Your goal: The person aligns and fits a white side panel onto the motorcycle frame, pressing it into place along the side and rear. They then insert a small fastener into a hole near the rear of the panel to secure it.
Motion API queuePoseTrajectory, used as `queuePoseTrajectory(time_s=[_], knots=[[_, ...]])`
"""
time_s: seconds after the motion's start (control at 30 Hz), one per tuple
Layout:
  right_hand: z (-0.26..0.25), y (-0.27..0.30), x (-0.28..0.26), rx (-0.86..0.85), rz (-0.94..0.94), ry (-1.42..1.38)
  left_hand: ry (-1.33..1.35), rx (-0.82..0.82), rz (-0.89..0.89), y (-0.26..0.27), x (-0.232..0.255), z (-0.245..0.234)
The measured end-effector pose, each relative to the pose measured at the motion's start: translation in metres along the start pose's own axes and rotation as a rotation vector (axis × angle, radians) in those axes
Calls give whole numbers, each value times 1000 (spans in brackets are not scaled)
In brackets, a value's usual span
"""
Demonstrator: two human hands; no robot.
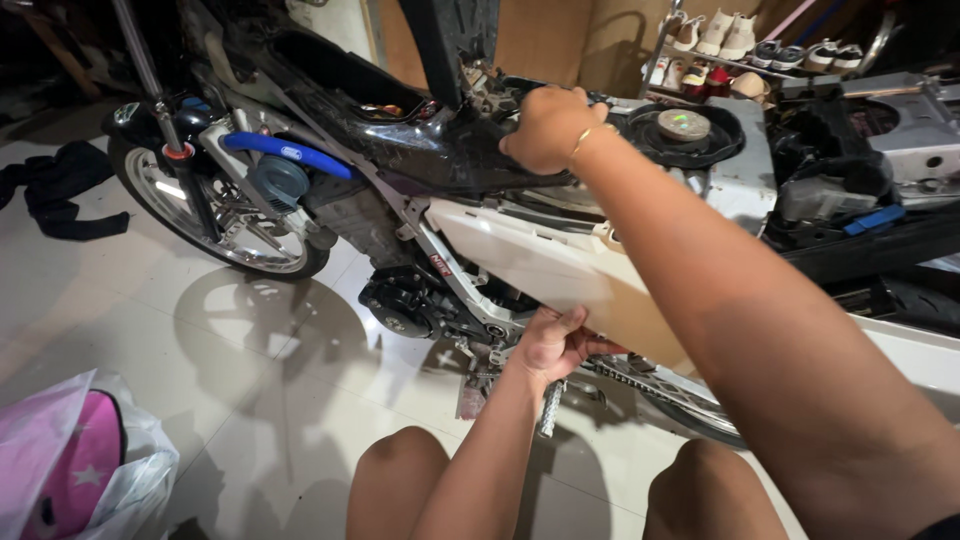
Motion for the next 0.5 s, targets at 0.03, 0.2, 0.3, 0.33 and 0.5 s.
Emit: queuePoseTrajectory(time_s=[0.03, 0.2, 0.3, 0.33, 0.5], knots=[[0, 2, -1, -1, 3, 16, 4, 0, -8, 1, -1, 3], [-2, 19, -7, 39, -30, 74, 16, -6, -20, 5, -8, 11], [-15, 34, -20, 158, -113, 99, -15, 32, -21, 5, -13, 2], [-19, 42, -19, 191, -133, 109, 20, 75, -31, 1, -20, -3], [-16, 50, -18, 204, -126, 146, 119, 22, 63, -10, -40, -23]])
Point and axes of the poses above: each hand's wrist, its own y-axis away from the middle knuckle, its own z-axis out of the palm, x = y × z, the point moved 9 cm from there along -y, towards the middle knuckle, and after that the axes turned 15 degrees about -y, right-handed, at the moved point
